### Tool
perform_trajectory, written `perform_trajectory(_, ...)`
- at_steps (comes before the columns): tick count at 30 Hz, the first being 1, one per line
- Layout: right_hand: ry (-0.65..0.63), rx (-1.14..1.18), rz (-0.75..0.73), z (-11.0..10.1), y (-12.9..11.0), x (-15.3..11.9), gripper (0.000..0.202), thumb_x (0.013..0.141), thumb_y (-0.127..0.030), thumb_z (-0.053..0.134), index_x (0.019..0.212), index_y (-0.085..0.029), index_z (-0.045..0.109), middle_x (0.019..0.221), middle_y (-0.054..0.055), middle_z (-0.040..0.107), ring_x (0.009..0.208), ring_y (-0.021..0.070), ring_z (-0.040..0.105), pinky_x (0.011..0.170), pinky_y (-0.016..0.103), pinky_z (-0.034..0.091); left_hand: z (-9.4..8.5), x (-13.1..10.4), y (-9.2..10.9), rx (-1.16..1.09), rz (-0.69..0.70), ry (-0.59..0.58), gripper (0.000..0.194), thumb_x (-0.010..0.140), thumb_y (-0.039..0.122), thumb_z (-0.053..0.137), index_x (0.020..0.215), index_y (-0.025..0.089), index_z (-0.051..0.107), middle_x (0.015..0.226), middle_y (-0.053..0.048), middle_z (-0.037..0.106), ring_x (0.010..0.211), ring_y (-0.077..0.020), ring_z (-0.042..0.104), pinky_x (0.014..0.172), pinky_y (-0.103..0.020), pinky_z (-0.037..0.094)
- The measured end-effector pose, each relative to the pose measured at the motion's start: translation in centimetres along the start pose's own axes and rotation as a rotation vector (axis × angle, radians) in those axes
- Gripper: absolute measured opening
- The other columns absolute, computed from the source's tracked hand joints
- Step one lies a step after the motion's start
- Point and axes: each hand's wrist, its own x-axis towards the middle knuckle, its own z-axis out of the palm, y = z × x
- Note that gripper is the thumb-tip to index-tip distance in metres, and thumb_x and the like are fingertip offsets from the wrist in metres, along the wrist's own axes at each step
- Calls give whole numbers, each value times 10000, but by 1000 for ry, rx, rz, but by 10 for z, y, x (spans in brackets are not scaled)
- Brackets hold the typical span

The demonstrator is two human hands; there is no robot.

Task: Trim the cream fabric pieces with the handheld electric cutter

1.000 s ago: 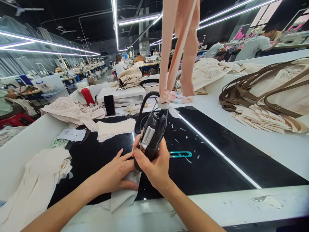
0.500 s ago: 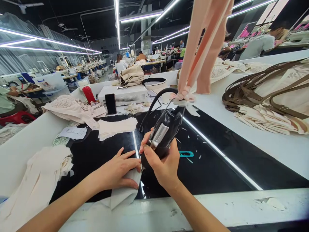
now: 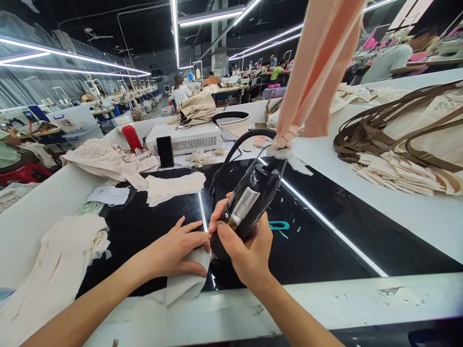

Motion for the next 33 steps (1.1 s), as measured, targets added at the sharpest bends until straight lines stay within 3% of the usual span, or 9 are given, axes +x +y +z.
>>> perform_trajectory(4,0,7,4,3,1,-1,229,835,-253,742,1013,-271,598,840,-34,668,718,164,712,702,338,650,1,1,-2,-24,-6,-4,452,857,339,865,1253,271,658,1434,-92,629,1489,-380,425,1221,-778,161)
perform_trajectory(8,-6,20,-3,3,2,-2,245,833,-260,752,1025,-284,601,850,-37,670,682,146,681,701,334,639,2,1,-6,-34,-13,-15,453,868,359,855,1265,275,653,1467,-89,605,1525,-408,362,1229,-779,137)
perform_trajectory(13,-30,37,-13,3,2,-2,250,836,-240,750,1026,-283,594,841,-41,665,609,123,627,647,313,620,4,0,-8,-29,-2,-12,471,874,373,849,1287,283,640,1493,-85,587,1519,-407,374,1235,-772,144)
perform_trajectory(33,15,49,-45,3,2,-2,275,834,-198,748,1061,-306,635,841,-55,693,622,104,660,633,251,608,6,-3,-16,-80,-9,-2,502,860,421,856,1302,291,658,1522,-95,569,1557,-383,315,1253,-744,117)
